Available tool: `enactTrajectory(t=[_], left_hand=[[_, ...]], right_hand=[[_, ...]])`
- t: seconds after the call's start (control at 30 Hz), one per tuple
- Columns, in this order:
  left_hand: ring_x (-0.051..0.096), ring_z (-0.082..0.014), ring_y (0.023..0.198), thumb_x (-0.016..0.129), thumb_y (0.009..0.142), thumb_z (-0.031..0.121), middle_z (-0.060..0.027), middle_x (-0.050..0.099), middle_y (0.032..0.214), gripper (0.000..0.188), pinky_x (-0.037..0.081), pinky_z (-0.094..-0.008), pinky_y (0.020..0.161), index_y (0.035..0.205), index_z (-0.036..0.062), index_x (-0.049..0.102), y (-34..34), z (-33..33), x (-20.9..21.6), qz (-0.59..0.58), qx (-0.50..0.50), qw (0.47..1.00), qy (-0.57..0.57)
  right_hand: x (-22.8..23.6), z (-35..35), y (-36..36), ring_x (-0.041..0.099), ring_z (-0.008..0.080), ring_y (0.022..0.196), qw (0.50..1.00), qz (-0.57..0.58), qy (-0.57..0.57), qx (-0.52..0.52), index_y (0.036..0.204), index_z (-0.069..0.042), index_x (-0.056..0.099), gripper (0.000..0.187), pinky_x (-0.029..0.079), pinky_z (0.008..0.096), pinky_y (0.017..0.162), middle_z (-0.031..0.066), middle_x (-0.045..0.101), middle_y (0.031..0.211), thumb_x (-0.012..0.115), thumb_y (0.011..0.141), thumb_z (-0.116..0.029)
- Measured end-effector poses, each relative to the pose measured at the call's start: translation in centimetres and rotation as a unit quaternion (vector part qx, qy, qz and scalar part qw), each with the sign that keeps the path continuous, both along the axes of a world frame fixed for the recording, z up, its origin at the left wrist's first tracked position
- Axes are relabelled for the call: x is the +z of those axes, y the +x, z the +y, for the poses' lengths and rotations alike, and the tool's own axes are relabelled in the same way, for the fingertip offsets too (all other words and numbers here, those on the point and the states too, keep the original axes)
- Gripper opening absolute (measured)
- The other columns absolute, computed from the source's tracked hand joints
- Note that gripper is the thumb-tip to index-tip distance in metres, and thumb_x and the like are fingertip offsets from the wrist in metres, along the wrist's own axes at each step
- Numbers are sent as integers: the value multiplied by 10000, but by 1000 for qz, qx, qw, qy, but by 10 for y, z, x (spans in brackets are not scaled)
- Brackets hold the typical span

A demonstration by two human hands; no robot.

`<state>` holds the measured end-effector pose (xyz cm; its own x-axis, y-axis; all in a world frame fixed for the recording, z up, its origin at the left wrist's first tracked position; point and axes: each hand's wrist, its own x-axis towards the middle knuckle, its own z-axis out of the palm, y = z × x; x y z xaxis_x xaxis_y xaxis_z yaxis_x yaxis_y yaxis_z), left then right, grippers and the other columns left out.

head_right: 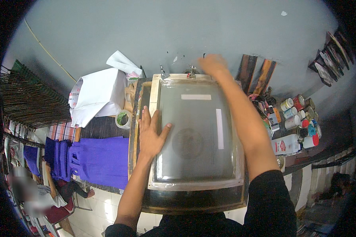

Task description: The person uses a hairdryer to dry a silk screen frame and then applies clear tape to secure a transparency film onto the mesh surface.

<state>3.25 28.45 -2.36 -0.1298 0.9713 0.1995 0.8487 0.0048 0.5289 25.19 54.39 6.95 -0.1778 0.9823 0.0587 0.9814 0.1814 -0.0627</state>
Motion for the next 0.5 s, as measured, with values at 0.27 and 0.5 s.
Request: enactTrajectory(t=[0.27,0.5], left_hand=[[246,-425,1553,634,946,564,-296,204,1679,813,194,-543,1259,1535,32,457,10,6,-1,14,2,1000,-7],[249,-414,1553,624,944,581,-289,205,1681,827,171,-541,1263,1536,28,458,7,0,0,15,15,1000,-15]], right_hand=[[-48,5,91,721,455,964,998,-44,40,-20,967,-7,766,557,570,545,876,259,745,1000,419,1092,-425],[-51,3,80,720,449,990,998,-46,33,6,1005,-25,770,524,570,535,892,258,745,1013,423,1084,-410]])
